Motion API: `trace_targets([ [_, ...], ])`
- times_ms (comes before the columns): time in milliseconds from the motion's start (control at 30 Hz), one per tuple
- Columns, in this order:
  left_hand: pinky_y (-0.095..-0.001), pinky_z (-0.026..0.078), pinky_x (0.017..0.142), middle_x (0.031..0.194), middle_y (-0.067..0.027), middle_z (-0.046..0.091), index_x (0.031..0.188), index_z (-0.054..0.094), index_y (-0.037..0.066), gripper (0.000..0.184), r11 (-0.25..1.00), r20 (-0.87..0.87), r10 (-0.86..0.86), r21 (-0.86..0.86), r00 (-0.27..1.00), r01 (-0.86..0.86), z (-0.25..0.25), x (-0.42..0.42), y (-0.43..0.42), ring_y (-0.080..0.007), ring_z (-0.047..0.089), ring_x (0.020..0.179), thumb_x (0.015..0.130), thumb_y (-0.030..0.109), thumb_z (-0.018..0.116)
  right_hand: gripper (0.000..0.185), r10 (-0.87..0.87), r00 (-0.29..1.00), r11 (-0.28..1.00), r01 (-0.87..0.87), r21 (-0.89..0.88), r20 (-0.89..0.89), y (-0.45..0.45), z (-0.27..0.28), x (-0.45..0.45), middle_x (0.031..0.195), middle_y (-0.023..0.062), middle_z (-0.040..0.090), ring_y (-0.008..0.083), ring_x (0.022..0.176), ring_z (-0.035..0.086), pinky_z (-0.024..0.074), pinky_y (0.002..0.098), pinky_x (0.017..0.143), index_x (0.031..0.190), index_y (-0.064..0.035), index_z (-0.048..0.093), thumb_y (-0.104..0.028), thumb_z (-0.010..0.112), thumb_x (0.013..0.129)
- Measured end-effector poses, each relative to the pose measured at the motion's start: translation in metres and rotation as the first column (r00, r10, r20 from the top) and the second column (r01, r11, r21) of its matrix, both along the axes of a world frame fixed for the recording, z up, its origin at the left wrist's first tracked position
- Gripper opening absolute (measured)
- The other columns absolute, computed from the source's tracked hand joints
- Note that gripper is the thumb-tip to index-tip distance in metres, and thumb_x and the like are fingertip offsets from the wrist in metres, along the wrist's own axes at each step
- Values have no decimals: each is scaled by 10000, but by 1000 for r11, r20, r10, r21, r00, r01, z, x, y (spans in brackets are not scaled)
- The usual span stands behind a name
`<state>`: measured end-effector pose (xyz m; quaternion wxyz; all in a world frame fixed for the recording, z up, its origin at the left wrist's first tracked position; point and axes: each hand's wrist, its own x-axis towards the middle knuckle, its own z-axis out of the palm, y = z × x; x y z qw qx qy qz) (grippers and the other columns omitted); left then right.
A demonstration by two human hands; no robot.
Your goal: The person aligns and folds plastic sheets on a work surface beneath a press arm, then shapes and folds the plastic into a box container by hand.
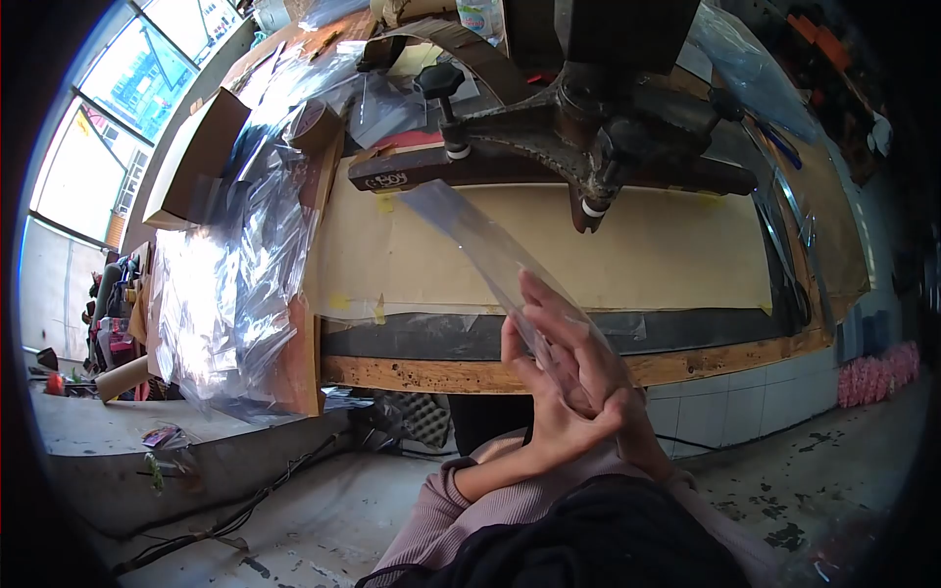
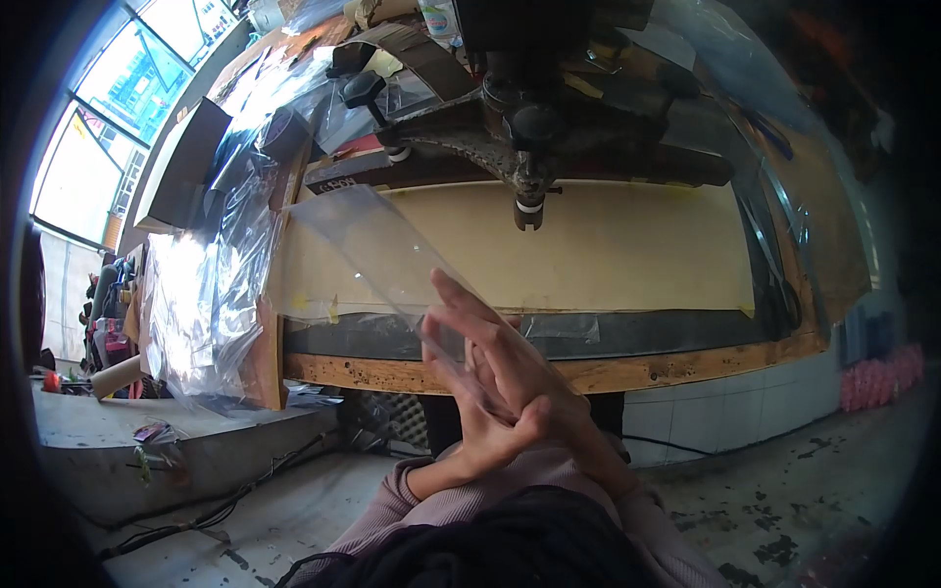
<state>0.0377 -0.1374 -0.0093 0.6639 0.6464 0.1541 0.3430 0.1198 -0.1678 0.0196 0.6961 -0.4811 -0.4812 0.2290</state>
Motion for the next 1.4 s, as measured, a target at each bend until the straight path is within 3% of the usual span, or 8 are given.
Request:
trace_targets([
  [100, -468, 267, 1070, 1444, -275, 12, 1414, -139, 10, 1155, 977, -131, -110, 169, 985, 131, -3, -4, -13, -417, 204, 1359, 696, 213, 742, 457, -39, 955, 997, 19, -70, -294, 1, 22, -7, 1480, 163, 309, 293, 1343, 354, 337, 393, 1055, 1347, -44, 387, -302, 457, 977],
  [233, -473, 297, 1064, 1401, -350, 154, 1429, -5, 8, 1057, 950, 155, -146, 299, 977, 94, -37, -2, -54, -491, 211, 1346, 705, 151, 752, 444, -72, 901, 994, 98, 40, -427, 8, 32, 3, 1461, 203, 315, 281, 1375, 298, 267, 364, 1109, 1334, -1, 363, -306, 374, 1011],
  [333, -423, 429, 906, 1288, -288, 328, 1377, 174, 32, 968, 892, 88, 30, 446, 996, -66, 1, -2, -12, -356, 482, 1107, 689, 278, 808, 440, 46, 854, 959, 107, 262, -519, 9, 22, 4, 1454, 224, 314, 280, 1387, 275, 242, 358, 1125, 1334, 19, 349, -288, 351, 1018],
  [433, -383, 471, 807, 1205, -253, 408, 1253, 384, 28, 789, 637, 132, 182, 739, 974, -219, 6, -19, 5, -305, 517, 1012, 660, 299, 828, 438, -151, 874, 966, 230, 119, -463, 10, 19, -1, 1453, 245, 301, 289, 1394, 253, 225, 365, 1141, 1333, 49, 325, -260, 330, 1023],
  [567, -355, 506, 701, 1089, -184, 513, 1067, 568, 71, 471, 492, 243, -10, 846, 970, -207, -5, -29, 20, -279, 583, 881, 699, 236, 811, 422, -204, 861, 949, 291, 123, -466, 12, 16, -9, 1463, 239, 288, 299, 1391, 258, 196, 389, 1149, 1370, 51, 291, -172, 343, 1015],
  [1000, -298, 447, 535, 783, -69, 566, 739, 575, 23, 208, 482, -15, -74, 875, 997, 49, 11, -53, 13, -189, 553, 624, 570, -3, 694, 663, -174, 929, 979, 200, 47, -326, -1, 14, -22, 1531, 216, 142, 299, 1425, 175, 167, 416, 1147, 1479, -7, 52, -191, 450, 981],
  [1133, -282, 424, 565, 810, -60, 522, 790, 580, 42, 227, 344, -136, -245, 914, 960, 217, 7, -56, 5, -175, 516, 656, 611, 120, 697, 776, 24, 940, 994, 15, 112, -339, -6, 15, -15, 1533, 214, 144, 305, 1426, 166, 153, 436, 1147, 1476, 1, 73, -367, 508, 950],
  [1400, -299, 425, 554, 811, -72, 534, 796, 582, 30, 238, 416, -141, -278, 874, 950, 252, -7, -58, -6, -186, 520, 657, 606, 102, 706, 593, -114, 990, 983, 125, 135, -87, -9, 21, -7, 1517, 168, 239, 289, 1417, 203, 167, 417, 1144, 1442, -25, 245, -354, 434, 985],
])
